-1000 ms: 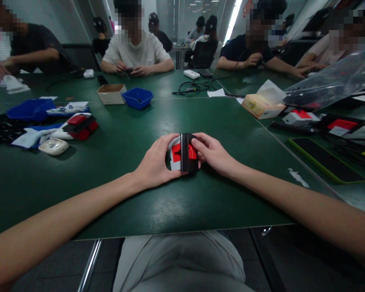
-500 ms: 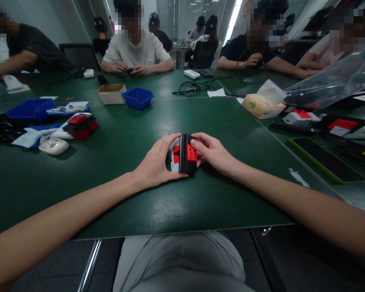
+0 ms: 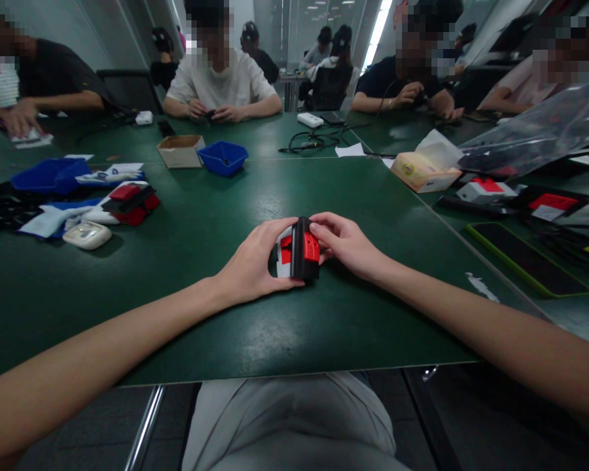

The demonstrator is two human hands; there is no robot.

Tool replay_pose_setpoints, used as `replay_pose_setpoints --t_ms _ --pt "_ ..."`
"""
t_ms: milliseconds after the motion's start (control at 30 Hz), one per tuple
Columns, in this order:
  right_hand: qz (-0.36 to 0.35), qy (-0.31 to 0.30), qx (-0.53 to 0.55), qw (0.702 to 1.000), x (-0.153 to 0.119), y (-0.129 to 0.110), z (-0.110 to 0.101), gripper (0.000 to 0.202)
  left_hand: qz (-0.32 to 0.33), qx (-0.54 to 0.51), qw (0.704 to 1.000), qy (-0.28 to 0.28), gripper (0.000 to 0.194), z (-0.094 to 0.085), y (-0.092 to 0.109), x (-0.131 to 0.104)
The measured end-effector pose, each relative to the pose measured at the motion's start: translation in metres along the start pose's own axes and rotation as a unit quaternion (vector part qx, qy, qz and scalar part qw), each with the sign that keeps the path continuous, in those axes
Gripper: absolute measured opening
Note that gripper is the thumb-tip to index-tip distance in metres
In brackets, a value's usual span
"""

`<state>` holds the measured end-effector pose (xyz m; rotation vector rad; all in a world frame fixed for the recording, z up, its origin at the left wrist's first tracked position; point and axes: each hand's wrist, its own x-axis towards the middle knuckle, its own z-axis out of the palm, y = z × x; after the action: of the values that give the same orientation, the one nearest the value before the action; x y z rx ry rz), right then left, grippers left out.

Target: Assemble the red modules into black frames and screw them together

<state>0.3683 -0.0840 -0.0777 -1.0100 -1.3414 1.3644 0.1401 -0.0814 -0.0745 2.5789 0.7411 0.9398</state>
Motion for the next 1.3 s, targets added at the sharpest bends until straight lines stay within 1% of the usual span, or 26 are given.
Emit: replay_pose_setpoints --t_ms 200,500,600,667,767,867,933,1033,1133,1200,1300 --pt "-0.008 0.007 -0.005 1.0 0.001 0.001 0.0 0.046 0.009 0.015 1.0 -0.019 0.092 0.0 -0.002 -0.003" --pt "-0.009 0.002 -0.043 0.999 -0.001 0.003 -0.002 0.038 0.006 0.018 1.0 -0.025 0.088 0.001 -0.002 -0.004" --pt "-0.03 0.0 -0.076 0.997 -0.001 0.005 -0.004 0.035 0.009 0.02 0.999 -0.024 0.088 0.0 -0.002 -0.004" --pt "-0.062 0.001 -0.111 0.992 -0.002 0.006 -0.005 0.032 0.01 0.019 1.0 -0.022 0.086 0.0 -0.002 -0.004" --pt "-0.153 0.002 -0.193 0.969 -0.006 0.005 -0.006 0.028 0.006 0.016 1.0 -0.016 0.084 0.0 -0.001 -0.003" --pt "-0.246 0.001 -0.289 0.925 -0.011 0.0 -0.008 0.026 -0.002 0.013 1.0 -0.011 0.083 0.0 -0.001 -0.003" --pt "-0.28 -0.004 -0.335 0.9 -0.013 -0.005 -0.009 0.026 -0.004 0.014 1.0 -0.009 0.083 0.001 -0.001 -0.003" --pt "-0.308 -0.034 -0.376 0.873 -0.014 -0.009 -0.012 0.026 -0.005 0.018 1.0 -0.005 0.084 0.001 -0.001 -0.003" --pt "-0.327 -0.072 -0.392 0.857 -0.012 -0.009 -0.014 0.038 -0.011 0.015 1.0 -0.005 0.083 0.0 -0.001 -0.003" --pt "-0.333 -0.083 -0.397 0.851 -0.011 -0.009 -0.016 0.046 -0.018 0.013 1.0 -0.008 0.081 0.0 -0.001 -0.002" --pt "-0.33 -0.082 -0.399 0.851 -0.011 -0.009 -0.016 0.045 -0.023 0.012 1.0 -0.009 0.08 0.0 0.0 -0.001"
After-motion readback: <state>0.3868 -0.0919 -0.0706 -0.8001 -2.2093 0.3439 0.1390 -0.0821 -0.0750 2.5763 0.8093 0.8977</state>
